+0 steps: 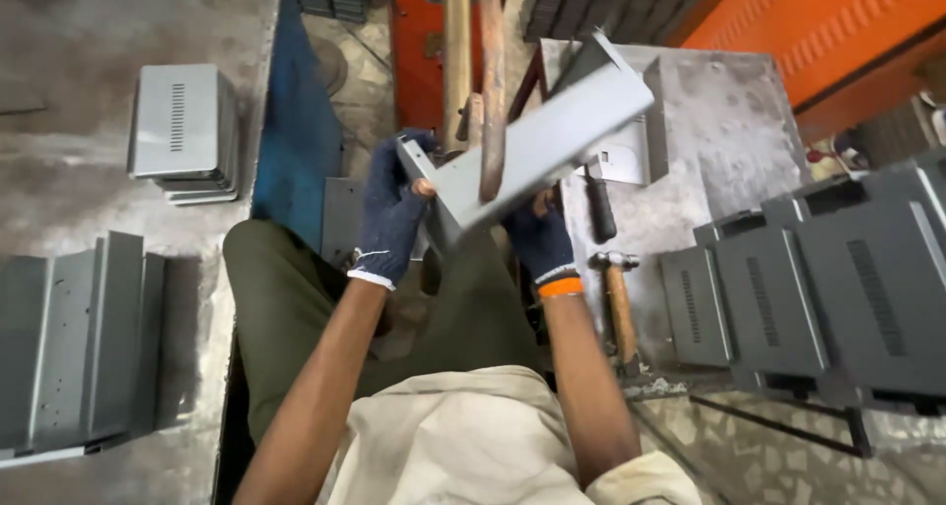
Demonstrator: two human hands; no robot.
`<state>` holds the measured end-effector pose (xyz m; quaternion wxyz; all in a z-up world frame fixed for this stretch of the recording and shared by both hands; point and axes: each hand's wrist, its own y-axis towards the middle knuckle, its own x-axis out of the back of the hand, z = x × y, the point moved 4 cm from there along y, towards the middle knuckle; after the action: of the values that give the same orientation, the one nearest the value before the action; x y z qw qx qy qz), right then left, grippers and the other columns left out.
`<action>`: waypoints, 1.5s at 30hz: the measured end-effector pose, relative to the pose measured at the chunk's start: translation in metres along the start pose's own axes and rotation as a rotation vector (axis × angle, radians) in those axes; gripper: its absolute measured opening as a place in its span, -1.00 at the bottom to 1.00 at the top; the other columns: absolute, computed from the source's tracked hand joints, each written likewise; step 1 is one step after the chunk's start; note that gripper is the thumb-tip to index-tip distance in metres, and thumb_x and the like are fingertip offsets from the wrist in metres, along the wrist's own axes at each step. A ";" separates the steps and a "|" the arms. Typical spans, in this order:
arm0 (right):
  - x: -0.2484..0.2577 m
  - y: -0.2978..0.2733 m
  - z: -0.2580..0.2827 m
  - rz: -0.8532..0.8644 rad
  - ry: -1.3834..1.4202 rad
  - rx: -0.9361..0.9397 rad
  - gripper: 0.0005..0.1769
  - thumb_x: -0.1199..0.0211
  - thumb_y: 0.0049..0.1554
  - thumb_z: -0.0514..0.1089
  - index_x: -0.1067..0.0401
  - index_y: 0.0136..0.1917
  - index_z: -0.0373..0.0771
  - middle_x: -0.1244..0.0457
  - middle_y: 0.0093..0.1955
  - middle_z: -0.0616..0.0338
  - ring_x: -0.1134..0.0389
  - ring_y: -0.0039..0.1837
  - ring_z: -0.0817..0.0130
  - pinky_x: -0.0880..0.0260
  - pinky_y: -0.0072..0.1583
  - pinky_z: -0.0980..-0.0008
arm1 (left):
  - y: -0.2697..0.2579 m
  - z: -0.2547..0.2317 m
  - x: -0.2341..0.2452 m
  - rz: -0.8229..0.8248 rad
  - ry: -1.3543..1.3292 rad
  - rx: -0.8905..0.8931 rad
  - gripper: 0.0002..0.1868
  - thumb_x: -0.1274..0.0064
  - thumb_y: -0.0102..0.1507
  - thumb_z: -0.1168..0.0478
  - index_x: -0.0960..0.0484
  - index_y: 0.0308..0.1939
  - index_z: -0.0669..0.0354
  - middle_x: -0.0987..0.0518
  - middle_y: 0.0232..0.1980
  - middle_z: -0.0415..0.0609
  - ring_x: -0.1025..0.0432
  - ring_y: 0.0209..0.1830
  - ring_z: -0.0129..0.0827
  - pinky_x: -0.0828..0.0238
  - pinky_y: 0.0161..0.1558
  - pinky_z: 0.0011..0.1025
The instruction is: The person fits sheet-metal panels together to form a vented enclosure box, hammering tabs and rivets to secure the sides, then stacks the finished box with others and picks up the next panel to repeat the assembly.
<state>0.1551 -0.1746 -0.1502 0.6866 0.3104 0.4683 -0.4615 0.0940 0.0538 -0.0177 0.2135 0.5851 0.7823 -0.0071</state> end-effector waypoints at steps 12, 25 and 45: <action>-0.217 -0.018 0.062 -0.078 -1.962 0.642 -0.56 -0.35 0.25 0.11 -0.48 0.31 -0.11 -0.36 0.08 0.01 -0.39 0.18 -0.06 -0.36 0.22 0.05 | 0.025 -0.007 0.002 0.227 0.236 -0.009 -0.36 -0.30 0.20 -0.14 -0.44 0.28 -0.13 -0.46 0.01 0.03 -0.35 0.04 -0.19 -0.31 0.17 -0.14; -0.218 0.007 0.090 -0.094 -2.740 0.566 -0.53 -0.20 0.27 0.25 -0.61 -0.33 0.02 -0.30 -0.49 -0.01 -0.42 -0.26 -0.14 -0.44 -0.20 0.08 | 0.012 -0.009 -0.026 0.384 -0.017 0.130 -0.11 -0.51 0.06 0.13 -0.38 0.42 -0.16 -0.34 0.41 -0.03 -0.08 0.50 -0.16 0.29 0.45 0.33; -0.197 0.013 0.089 0.013 -2.756 0.611 -0.42 -0.24 0.29 0.40 -0.53 -0.42 0.08 -0.21 -0.56 0.00 -0.37 -0.34 -0.14 -0.39 -0.27 0.06 | 0.004 0.009 -0.023 0.400 -0.126 0.092 -0.13 -0.51 0.06 0.14 -0.39 0.39 -0.12 -0.32 0.48 -0.11 -0.14 0.46 -0.28 -0.10 0.35 0.13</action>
<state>0.1725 -0.1783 0.0656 0.4962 -0.2468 -0.6875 -0.4693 0.1058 0.0315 -0.0170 0.2324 0.7362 0.6346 -0.0369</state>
